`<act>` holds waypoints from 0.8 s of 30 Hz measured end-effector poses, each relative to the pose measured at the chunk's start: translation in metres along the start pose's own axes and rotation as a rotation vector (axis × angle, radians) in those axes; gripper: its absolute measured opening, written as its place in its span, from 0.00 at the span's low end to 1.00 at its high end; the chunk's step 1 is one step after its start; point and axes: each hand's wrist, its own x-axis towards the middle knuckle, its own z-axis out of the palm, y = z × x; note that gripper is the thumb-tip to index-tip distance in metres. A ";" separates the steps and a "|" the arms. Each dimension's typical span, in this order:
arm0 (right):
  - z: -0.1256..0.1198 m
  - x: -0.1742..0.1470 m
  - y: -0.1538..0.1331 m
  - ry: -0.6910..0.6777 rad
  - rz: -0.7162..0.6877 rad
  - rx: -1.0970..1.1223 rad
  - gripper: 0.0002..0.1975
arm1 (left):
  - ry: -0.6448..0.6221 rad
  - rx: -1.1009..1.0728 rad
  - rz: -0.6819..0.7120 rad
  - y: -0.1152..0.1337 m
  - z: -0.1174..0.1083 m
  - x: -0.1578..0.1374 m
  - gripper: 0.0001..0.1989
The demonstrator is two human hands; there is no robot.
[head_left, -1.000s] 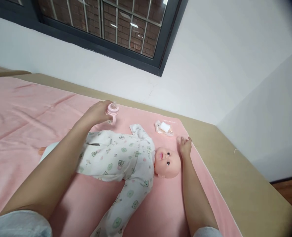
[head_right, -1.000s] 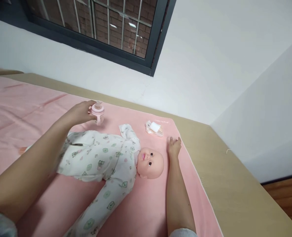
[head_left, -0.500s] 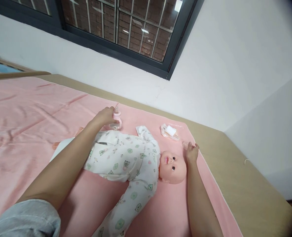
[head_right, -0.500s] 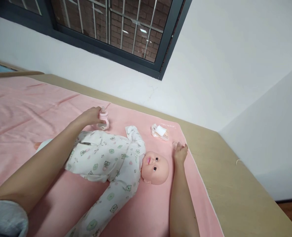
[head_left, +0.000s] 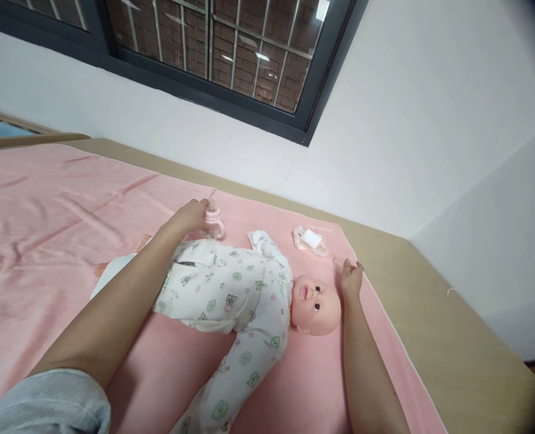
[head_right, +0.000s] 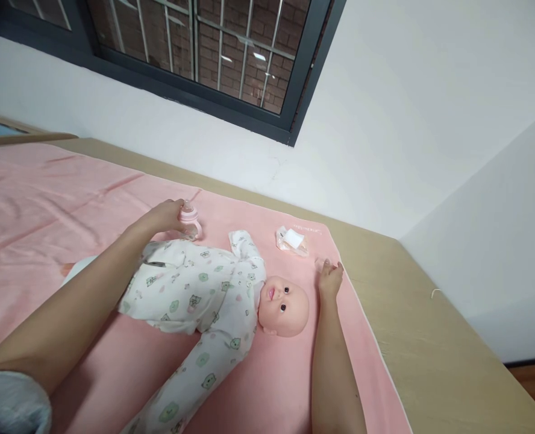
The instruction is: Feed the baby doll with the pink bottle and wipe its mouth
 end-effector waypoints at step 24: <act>0.004 0.003 0.006 0.025 -0.034 0.000 0.39 | 0.087 0.012 0.040 -0.010 0.001 0.004 0.48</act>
